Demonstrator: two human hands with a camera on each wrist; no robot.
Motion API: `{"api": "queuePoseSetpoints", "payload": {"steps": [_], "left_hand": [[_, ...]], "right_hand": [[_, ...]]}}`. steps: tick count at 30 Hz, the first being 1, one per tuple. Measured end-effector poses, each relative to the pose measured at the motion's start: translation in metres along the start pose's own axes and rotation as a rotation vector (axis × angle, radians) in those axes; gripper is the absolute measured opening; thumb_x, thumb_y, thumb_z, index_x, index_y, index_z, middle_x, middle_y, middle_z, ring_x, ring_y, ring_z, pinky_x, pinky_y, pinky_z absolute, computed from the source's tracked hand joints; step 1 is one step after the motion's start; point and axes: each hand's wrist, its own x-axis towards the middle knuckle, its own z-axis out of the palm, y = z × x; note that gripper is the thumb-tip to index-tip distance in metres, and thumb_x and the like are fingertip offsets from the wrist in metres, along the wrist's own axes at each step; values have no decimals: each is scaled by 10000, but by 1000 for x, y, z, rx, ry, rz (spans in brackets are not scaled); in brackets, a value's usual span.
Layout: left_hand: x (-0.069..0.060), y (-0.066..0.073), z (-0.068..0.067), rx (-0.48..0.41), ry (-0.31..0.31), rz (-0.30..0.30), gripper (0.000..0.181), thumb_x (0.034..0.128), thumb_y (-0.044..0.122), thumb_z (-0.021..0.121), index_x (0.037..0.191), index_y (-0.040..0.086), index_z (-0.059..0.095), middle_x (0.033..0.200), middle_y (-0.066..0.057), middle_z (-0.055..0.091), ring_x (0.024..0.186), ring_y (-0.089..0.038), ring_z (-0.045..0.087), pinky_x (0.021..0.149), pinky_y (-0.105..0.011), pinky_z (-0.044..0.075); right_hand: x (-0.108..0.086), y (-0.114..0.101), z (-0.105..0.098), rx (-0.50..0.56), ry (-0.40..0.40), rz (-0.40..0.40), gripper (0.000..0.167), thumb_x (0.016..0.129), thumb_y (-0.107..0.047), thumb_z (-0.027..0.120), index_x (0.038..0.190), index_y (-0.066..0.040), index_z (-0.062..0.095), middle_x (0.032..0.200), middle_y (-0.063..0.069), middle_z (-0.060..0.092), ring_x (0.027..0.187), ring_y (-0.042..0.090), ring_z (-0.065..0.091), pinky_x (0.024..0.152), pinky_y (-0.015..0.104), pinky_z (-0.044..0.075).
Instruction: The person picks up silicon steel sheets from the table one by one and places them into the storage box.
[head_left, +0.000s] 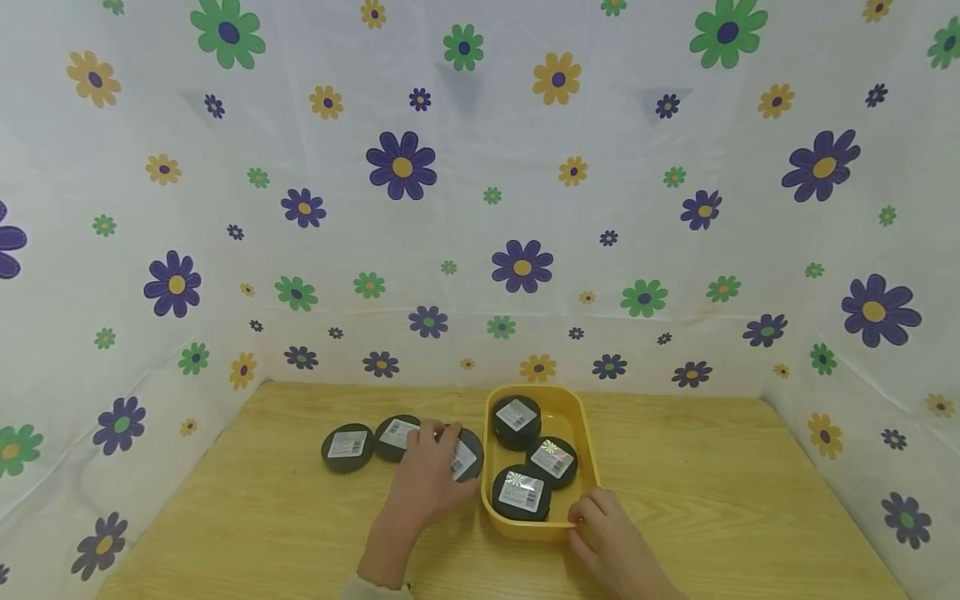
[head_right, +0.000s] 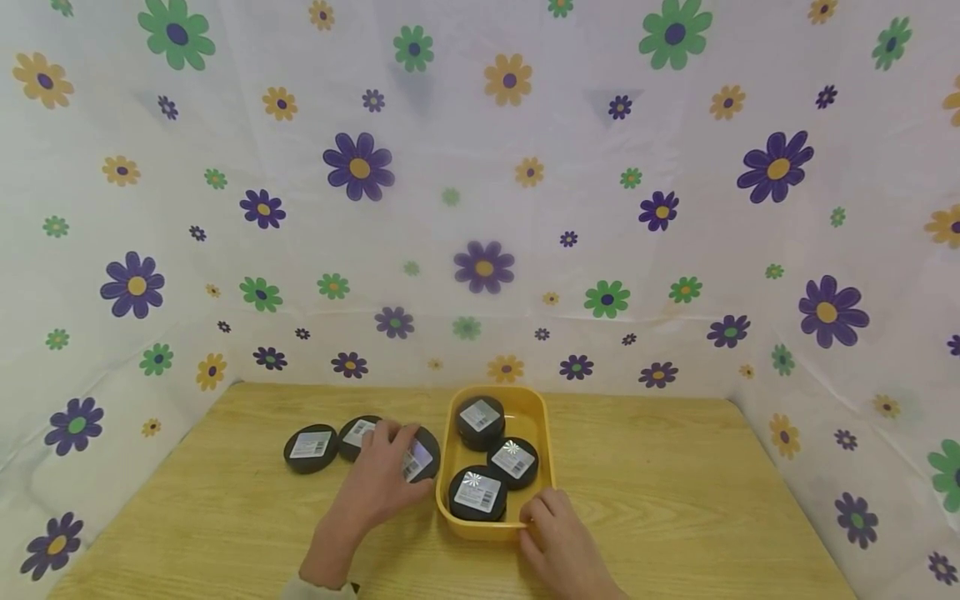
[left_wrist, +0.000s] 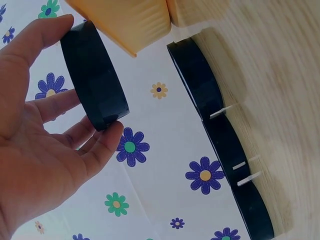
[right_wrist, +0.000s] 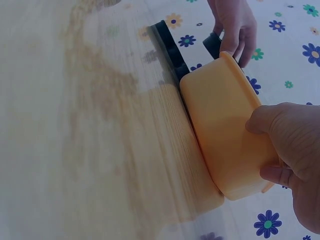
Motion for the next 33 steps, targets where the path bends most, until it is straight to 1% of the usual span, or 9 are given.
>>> {"api": "queuePoseSetpoints", "payload": {"steps": [5,9,14,17,22,27,33], "left_hand": [[0,1,0,-13,-1,7,779,745,383,797,1395,56,518,1314,-191,465,1131,-336,453,868,-444,501],[1,3,1,-30,-7,9,779,748,371,805,1402,66,512,1322,-182,453,1153,-334,450,878,-447,500],[2,6,2,-71,5,23,789,737,367,806,1407,73,510,1311,-170,448,1175,-326,438,856,-432,509],[1,8,2,-82,22,44,788,730,362,809,1401,74,512,1296,-163,453,1175,-323,433,824,-421,522],[1,12,5,-68,46,79,774,724,349,820,1383,76,521,1287,-173,465,1159,-330,438,797,-422,534],[3,18,4,-57,58,114,766,721,340,812,1379,69,529,1303,-189,469,1146,-353,461,813,-441,524],[7,30,2,-81,40,168,780,743,362,798,1401,57,510,1336,-202,464,1156,-371,470,860,-475,521]], "right_hand": [[0,0,-1,8,-2,-5,308,698,-53,822,846,-181,584,901,-126,482,862,41,474,800,137,385],[1,-2,-2,10,-13,12,314,698,-47,827,846,-184,586,898,-134,475,855,31,467,768,176,429],[2,-4,-3,10,-33,46,334,693,-39,843,844,-189,586,899,-144,469,854,21,464,748,228,474],[2,-4,-3,5,-36,57,340,689,-36,847,840,-194,586,896,-146,469,851,20,464,744,230,478],[1,-5,-3,6,-33,60,343,683,-28,846,837,-191,587,894,-144,472,852,21,466,744,223,476],[0,-4,-2,-3,-33,49,337,688,-40,845,850,-188,590,902,-137,474,855,28,469,752,229,477],[0,-3,-1,-2,-10,28,338,677,-36,842,845,-183,589,902,-127,478,857,40,475,768,203,450]]}}
